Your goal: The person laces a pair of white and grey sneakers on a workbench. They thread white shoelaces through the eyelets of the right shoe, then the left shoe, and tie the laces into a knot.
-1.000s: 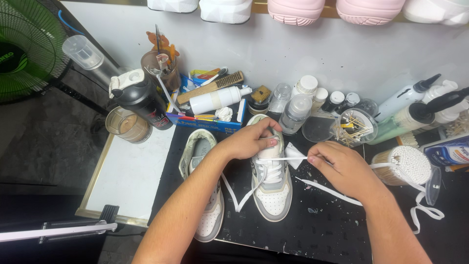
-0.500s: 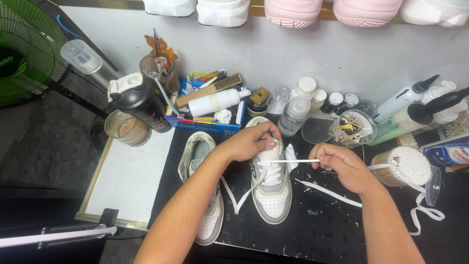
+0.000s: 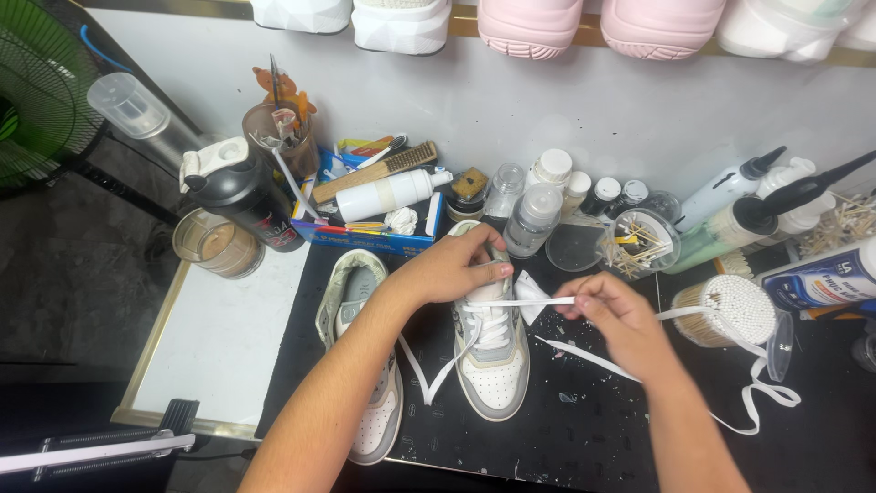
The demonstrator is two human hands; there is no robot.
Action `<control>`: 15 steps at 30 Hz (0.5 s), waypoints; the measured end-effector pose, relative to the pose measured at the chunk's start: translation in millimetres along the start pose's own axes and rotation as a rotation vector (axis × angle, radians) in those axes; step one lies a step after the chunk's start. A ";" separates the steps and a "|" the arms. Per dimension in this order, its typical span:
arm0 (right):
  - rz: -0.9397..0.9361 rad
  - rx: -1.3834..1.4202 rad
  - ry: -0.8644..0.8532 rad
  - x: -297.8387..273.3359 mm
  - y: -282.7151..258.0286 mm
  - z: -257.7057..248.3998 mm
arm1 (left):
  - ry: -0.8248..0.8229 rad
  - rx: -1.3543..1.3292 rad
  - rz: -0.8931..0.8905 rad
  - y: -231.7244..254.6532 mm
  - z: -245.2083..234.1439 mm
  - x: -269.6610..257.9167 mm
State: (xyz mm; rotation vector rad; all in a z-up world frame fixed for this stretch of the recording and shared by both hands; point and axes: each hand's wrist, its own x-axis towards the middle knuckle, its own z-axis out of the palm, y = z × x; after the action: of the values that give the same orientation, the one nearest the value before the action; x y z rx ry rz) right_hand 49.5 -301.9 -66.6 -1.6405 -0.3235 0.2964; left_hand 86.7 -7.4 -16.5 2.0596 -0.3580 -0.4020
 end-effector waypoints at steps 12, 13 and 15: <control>-0.336 -0.039 0.095 -5.2 3.7 82.1 | -0.182 0.109 0.217 3.1 -41.2 -36.3; -0.334 -0.023 0.117 -4.4 5.8 84.0 | -0.183 0.114 0.219 3.7 -41.1 -36.3; -0.331 0.007 0.156 -3.7 10.3 89.3 | -0.179 0.123 0.221 4.8 -38.9 -35.6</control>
State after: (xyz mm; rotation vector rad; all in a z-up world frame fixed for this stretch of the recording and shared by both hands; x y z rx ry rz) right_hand 12.6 -222.0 -85.1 -1.5626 -0.4669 -0.0800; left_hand 70.6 34.9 11.0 2.0799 -0.7273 -0.4388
